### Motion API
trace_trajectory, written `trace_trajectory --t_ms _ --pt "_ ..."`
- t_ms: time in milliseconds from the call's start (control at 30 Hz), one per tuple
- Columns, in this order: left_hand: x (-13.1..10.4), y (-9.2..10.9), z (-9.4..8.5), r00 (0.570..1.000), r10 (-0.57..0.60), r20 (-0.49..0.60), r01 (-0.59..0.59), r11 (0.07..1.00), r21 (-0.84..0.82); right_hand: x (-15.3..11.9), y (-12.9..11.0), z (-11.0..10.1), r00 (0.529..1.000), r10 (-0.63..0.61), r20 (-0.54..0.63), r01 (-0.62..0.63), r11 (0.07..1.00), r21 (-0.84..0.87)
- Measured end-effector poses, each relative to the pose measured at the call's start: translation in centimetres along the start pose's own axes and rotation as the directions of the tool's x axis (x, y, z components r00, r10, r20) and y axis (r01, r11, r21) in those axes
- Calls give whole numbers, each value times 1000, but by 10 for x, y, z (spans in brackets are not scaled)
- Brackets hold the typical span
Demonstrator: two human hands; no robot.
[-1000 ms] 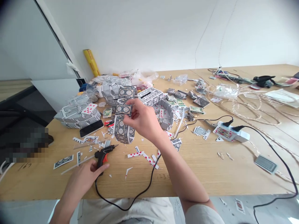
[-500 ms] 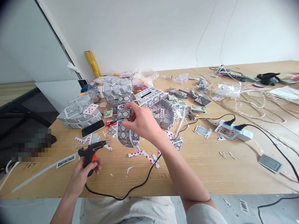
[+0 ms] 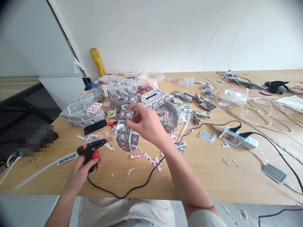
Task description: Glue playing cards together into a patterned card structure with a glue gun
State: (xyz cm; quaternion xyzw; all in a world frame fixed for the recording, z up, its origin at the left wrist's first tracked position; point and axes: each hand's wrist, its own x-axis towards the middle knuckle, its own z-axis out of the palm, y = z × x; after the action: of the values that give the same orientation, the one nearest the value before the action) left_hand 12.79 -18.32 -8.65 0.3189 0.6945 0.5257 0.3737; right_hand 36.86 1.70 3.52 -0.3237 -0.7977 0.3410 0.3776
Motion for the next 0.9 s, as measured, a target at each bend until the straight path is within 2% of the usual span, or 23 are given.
trace_trajectory --t_ms 100,167,300,400,500,700,800,900 --pt "3 0 -2 998 -60 -5 60 997 51 -1 -1 0 1000 -5 -1 5 1000 4" --pt "1 3 -3 999 -28 -24 28 999 22 -1 -1 -1 1000 -9 -5 9 1000 8" --pt "-4 10 -7 1000 26 15 -25 998 -65 0 -1 -1 1000 -13 -19 13 1000 1" --pt "-2 19 -6 991 126 -32 -130 976 -174 -1 -2 0 1000 -2 10 2 1000 17" --pt "1 37 5 966 243 -88 -257 941 -223 -4 -5 2 997 5 79 -10 998 60" --pt "5 89 37 892 432 -131 -448 885 -129 -12 -18 8 976 20 218 -40 995 88" --pt "8 99 47 865 494 -87 -500 862 -79 -16 -24 11 969 8 248 -30 996 85" --pt "11 96 53 848 518 -114 -523 852 -12 -19 -29 13 971 12 239 -27 998 58"
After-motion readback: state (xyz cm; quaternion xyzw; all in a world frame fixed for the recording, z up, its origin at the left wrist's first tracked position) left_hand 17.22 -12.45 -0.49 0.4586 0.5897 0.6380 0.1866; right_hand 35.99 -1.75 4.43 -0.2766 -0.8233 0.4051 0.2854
